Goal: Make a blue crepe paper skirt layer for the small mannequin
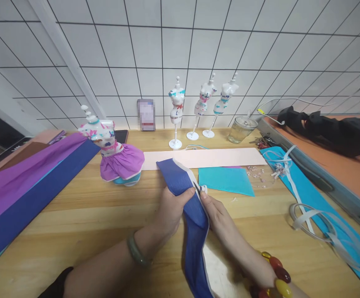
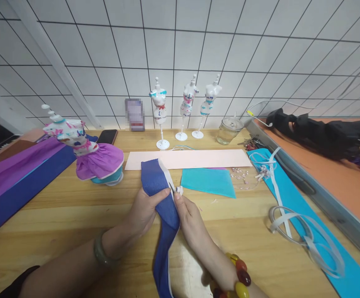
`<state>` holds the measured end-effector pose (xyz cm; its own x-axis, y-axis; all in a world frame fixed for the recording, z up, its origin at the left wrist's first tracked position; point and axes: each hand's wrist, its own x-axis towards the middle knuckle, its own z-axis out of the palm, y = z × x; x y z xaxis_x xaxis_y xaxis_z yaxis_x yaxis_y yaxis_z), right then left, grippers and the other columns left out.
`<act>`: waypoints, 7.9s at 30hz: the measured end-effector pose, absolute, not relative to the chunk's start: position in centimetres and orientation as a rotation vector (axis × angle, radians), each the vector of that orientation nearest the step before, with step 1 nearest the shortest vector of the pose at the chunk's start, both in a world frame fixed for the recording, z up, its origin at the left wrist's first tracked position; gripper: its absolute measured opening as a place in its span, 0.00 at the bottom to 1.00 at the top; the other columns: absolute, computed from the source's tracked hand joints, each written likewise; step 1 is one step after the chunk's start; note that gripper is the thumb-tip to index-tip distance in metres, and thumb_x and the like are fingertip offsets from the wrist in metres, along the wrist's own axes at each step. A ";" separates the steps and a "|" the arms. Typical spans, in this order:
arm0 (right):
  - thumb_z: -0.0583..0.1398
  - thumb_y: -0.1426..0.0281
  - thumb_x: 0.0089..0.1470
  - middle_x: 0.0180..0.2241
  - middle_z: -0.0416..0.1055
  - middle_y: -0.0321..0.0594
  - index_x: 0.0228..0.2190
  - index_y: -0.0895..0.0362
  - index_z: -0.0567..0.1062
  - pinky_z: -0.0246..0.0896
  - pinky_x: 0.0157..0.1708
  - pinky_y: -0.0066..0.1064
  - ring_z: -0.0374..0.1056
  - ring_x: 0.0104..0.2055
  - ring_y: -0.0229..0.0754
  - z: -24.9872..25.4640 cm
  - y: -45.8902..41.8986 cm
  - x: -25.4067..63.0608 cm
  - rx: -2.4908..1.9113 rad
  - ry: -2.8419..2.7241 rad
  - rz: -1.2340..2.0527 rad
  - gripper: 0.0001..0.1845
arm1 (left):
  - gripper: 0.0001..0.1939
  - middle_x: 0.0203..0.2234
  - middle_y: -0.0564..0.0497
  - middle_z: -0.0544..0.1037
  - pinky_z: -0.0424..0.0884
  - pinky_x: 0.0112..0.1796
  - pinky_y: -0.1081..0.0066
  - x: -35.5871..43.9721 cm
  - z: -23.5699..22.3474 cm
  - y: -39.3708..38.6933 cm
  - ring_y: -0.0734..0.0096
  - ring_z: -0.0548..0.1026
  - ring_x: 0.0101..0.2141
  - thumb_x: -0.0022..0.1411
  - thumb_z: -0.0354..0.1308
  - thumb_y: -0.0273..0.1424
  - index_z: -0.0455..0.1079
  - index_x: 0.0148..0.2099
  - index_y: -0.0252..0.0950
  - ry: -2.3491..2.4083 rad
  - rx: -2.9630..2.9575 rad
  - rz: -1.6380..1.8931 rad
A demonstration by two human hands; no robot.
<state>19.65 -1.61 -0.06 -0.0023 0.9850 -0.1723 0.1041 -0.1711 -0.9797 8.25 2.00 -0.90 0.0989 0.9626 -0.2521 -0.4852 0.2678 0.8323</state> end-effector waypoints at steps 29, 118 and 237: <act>0.51 0.51 0.56 0.39 0.74 0.43 0.37 0.59 0.75 0.58 0.48 0.35 0.67 0.41 0.46 0.2 -1.7 19.2 -1.293 -1.151 1.365 0.26 | 0.15 0.26 0.51 0.78 0.71 0.32 0.70 8.3 0.4 2.1 0.71 0.74 0.27 0.41 0.68 0.26 0.71 0.34 0.32 0.950 0.518 1.193; 0.49 0.51 0.56 0.27 0.68 0.38 0.25 0.58 0.68 0.58 0.35 0.30 0.61 0.31 0.40 -0.4 -1.7 19.7 -1.466 -1.182 1.260 0.24 | 0.17 0.32 0.46 0.79 0.71 0.37 0.67 8.5 -0.5 1.4 0.68 0.75 0.31 0.43 0.68 0.29 0.72 0.38 0.31 0.970 0.573 1.133; 0.47 0.52 0.59 0.30 0.68 0.38 0.31 0.58 0.70 0.58 0.36 0.30 0.62 0.33 0.41 -1.2 -1.6 19.9 -1.400 -1.247 1.227 0.24 | 0.16 0.30 0.46 0.79 0.71 0.35 0.69 8.4 0.5 1.5 0.69 0.75 0.30 0.43 0.67 0.28 0.72 0.36 0.30 0.992 0.542 1.087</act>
<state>19.87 -1.57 -1.16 0.0120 0.9929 -0.1187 0.1342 -0.1192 -0.9838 8.40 1.55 0.47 0.1216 0.9113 -0.3934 -0.4748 0.4014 0.7832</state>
